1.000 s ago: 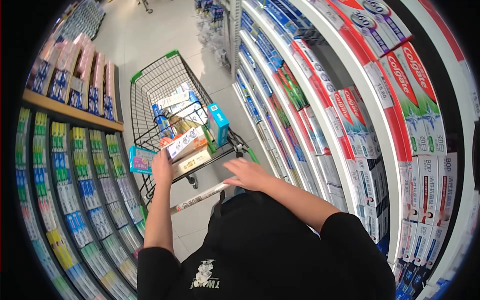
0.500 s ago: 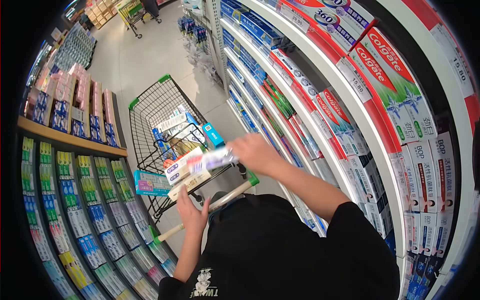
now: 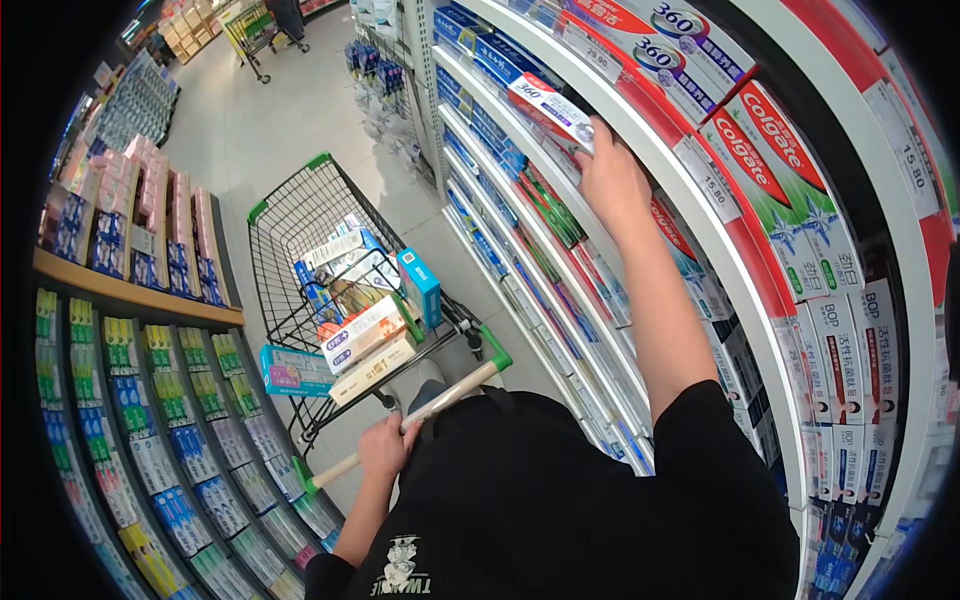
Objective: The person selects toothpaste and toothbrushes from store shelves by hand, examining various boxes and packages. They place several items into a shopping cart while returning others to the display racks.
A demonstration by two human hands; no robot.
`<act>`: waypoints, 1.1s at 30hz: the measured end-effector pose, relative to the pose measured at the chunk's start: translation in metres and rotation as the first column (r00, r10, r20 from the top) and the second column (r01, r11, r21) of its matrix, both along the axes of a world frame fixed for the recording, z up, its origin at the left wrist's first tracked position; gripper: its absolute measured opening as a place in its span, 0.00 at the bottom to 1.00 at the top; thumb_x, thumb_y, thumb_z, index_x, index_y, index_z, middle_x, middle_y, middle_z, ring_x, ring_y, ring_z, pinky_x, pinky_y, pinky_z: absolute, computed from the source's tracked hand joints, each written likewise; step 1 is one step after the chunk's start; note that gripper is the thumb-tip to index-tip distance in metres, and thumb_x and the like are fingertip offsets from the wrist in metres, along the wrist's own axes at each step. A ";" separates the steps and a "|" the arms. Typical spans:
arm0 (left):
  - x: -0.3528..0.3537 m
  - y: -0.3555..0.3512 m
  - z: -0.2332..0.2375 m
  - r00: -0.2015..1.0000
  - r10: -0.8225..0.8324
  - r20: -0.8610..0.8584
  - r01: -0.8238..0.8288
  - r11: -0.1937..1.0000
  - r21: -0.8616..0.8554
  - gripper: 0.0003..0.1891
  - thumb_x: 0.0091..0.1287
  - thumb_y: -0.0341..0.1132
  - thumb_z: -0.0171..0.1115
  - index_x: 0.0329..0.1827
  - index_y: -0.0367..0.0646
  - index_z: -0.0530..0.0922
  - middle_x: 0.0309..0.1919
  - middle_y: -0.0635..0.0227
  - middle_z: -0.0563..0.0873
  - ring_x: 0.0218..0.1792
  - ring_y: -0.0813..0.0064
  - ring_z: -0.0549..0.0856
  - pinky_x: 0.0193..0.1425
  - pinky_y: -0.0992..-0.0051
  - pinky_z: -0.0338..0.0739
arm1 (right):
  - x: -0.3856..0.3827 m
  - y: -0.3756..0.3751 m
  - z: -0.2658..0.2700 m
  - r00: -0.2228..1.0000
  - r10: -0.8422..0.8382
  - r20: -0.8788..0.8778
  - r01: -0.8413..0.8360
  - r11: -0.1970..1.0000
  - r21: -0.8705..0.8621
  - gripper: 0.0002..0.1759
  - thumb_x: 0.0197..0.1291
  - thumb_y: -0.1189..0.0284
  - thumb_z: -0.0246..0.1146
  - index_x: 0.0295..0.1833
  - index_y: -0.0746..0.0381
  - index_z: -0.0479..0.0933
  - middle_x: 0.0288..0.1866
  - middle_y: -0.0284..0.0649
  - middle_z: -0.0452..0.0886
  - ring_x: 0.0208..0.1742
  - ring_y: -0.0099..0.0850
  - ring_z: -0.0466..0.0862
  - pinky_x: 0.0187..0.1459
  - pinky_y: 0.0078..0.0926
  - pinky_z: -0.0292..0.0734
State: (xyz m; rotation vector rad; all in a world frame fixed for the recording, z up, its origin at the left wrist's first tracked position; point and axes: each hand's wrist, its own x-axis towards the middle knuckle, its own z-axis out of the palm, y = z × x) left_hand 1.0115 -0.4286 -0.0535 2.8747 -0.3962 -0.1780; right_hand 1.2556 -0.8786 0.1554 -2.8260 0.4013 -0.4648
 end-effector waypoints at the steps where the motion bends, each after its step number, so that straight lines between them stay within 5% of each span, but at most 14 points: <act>1: 0.006 0.001 -0.001 0.999 0.001 -0.035 -0.001 1.000 -0.011 0.27 0.73 0.61 0.64 0.33 0.44 0.78 0.24 0.55 0.85 0.29 0.50 0.88 0.34 0.53 0.80 | 0.001 -0.003 0.006 0.990 -0.037 -0.136 0.051 0.994 0.096 0.34 0.75 0.62 0.63 0.82 0.60 0.65 0.63 0.65 0.83 0.66 0.60 0.83 0.66 0.55 0.78; 4: 0.027 0.001 -0.003 0.993 0.000 -0.115 -0.006 0.999 -0.051 0.26 0.75 0.61 0.63 0.33 0.44 0.78 0.24 0.54 0.86 0.29 0.48 0.88 0.33 0.51 0.80 | 0.007 -0.005 -0.001 1.000 -0.028 0.008 0.028 1.000 0.001 0.36 0.76 0.62 0.61 0.83 0.62 0.63 0.67 0.68 0.80 0.70 0.62 0.80 0.72 0.53 0.74; 5: 0.034 0.001 -0.002 0.992 -0.003 -0.126 -0.005 0.998 -0.065 0.26 0.75 0.60 0.62 0.33 0.44 0.78 0.24 0.54 0.86 0.30 0.48 0.88 0.33 0.51 0.80 | 0.009 -0.008 0.004 0.984 -0.081 -0.160 0.097 0.990 0.098 0.37 0.76 0.63 0.61 0.84 0.65 0.61 0.73 0.70 0.74 0.77 0.61 0.74 0.78 0.49 0.68; 10: 0.077 0.002 0.025 0.929 -0.081 -0.361 0.037 0.991 -0.126 0.24 0.81 0.57 0.55 0.40 0.43 0.79 0.31 0.50 0.88 0.38 0.41 0.89 0.42 0.46 0.82 | 0.031 -0.033 -0.017 0.939 -0.126 -0.320 0.094 0.989 -0.112 0.40 0.74 0.63 0.62 0.81 0.76 0.59 0.80 0.69 0.67 0.84 0.57 0.66 0.83 0.46 0.60; 12: 0.090 0.010 0.024 0.898 -0.137 -0.418 0.072 0.983 -0.168 0.22 0.82 0.56 0.54 0.49 0.44 0.80 0.37 0.48 0.89 0.43 0.41 0.88 0.47 0.47 0.82 | 0.036 -0.035 -0.027 0.927 -0.195 -0.320 0.109 0.958 -0.266 0.43 0.73 0.62 0.65 0.82 0.77 0.59 0.82 0.69 0.65 0.84 0.57 0.66 0.84 0.44 0.59; 18: 0.114 0.074 0.028 0.845 -0.292 -0.448 0.172 0.942 -0.290 0.22 0.84 0.53 0.50 0.69 0.50 0.77 0.49 0.46 0.89 0.52 0.41 0.87 0.56 0.48 0.81 | 0.032 -0.019 0.000 0.924 -0.220 -0.313 0.168 0.969 -0.183 0.51 0.68 0.55 0.71 0.83 0.75 0.57 0.83 0.67 0.64 0.84 0.56 0.66 0.84 0.42 0.59; 20: 0.115 0.087 0.021 0.829 -0.279 -0.484 0.143 0.944 -0.298 0.22 0.84 0.52 0.49 0.70 0.50 0.76 0.50 0.45 0.88 0.54 0.41 0.86 0.58 0.48 0.80 | 0.029 -0.017 0.005 0.912 -0.240 -0.334 0.196 0.967 -0.160 0.50 0.68 0.55 0.71 0.83 0.75 0.59 0.81 0.67 0.68 0.83 0.57 0.69 0.84 0.42 0.59; 22: 0.120 0.088 0.021 0.811 -0.255 -0.527 0.079 0.940 -0.333 0.22 0.85 0.52 0.48 0.69 0.49 0.77 0.51 0.45 0.88 0.55 0.40 0.86 0.59 0.48 0.80 | 0.024 -0.029 -0.018 0.971 -0.211 -0.113 0.153 0.910 -0.386 0.45 0.68 0.57 0.71 0.78 0.76 0.66 0.74 0.69 0.75 0.76 0.59 0.77 0.78 0.45 0.69; 24: 0.141 0.092 0.006 0.708 -0.360 -0.608 0.070 0.892 -0.446 0.22 0.86 0.51 0.45 0.68 0.47 0.77 0.52 0.43 0.87 0.57 0.38 0.84 0.61 0.50 0.79 | 0.039 -0.059 -0.043 0.918 -0.245 -0.313 0.187 0.961 -0.205 0.37 0.69 0.59 0.70 0.73 0.74 0.72 0.63 0.69 0.83 0.66 0.62 0.83 0.68 0.50 0.78; 26: 0.151 0.095 -0.006 0.616 -0.446 -0.650 0.044 0.842 -0.537 0.23 0.88 0.50 0.43 0.69 0.42 0.76 0.57 0.44 0.86 0.62 0.43 0.83 0.68 0.56 0.76 | 0.031 -0.059 -0.050 0.967 -0.165 -0.196 0.120 0.968 -0.223 0.31 0.69 0.62 0.69 0.69 0.72 0.74 0.53 0.67 0.87 0.56 0.64 0.87 0.58 0.56 0.81; 28: 0.160 0.090 -0.005 0.584 -0.502 -0.638 0.014 0.792 -0.611 0.24 0.89 0.48 0.42 0.72 0.39 0.75 0.61 0.47 0.84 0.66 0.47 0.82 0.74 0.60 0.73 | 0.017 -0.001 -0.023 0.957 -0.269 -0.105 0.245 0.949 -0.200 0.26 0.69 0.71 0.68 0.68 0.71 0.75 0.60 0.65 0.84 0.60 0.62 0.85 0.61 0.53 0.79; 30: 0.166 0.088 -0.017 0.593 -0.546 -0.592 0.046 0.757 -0.652 0.25 0.89 0.49 0.41 0.73 0.38 0.74 0.64 0.48 0.83 0.67 0.49 0.81 0.76 0.60 0.71 | -0.005 0.036 -0.030 0.990 -0.115 0.076 0.132 0.952 -0.276 0.26 0.68 0.74 0.68 0.69 0.70 0.74 0.62 0.62 0.83 0.62 0.60 0.83 0.63 0.52 0.78; 31: 0.179 0.081 0.018 0.545 -0.463 -0.699 0.072 0.856 -0.511 0.26 0.87 0.46 0.48 0.76 0.36 0.71 0.65 0.46 0.82 0.70 0.49 0.80 0.77 0.61 0.71 | -0.016 0.053 -0.034 0.986 -0.036 0.161 0.087 0.943 -0.321 0.26 0.67 0.76 0.68 0.69 0.69 0.74 0.62 0.60 0.82 0.63 0.58 0.82 0.64 0.52 0.77; 33: 0.186 0.074 0.024 0.760 -0.350 -0.548 -0.025 0.827 -0.562 0.28 0.83 0.44 0.56 0.80 0.38 0.68 0.65 0.44 0.82 0.71 0.48 0.79 0.76 0.59 0.72 | -0.040 0.086 -0.061 0.968 0.163 0.189 -0.109 0.957 -0.267 0.29 0.62 0.81 0.69 0.69 0.67 0.73 0.62 0.56 0.81 0.64 0.56 0.80 0.65 0.49 0.75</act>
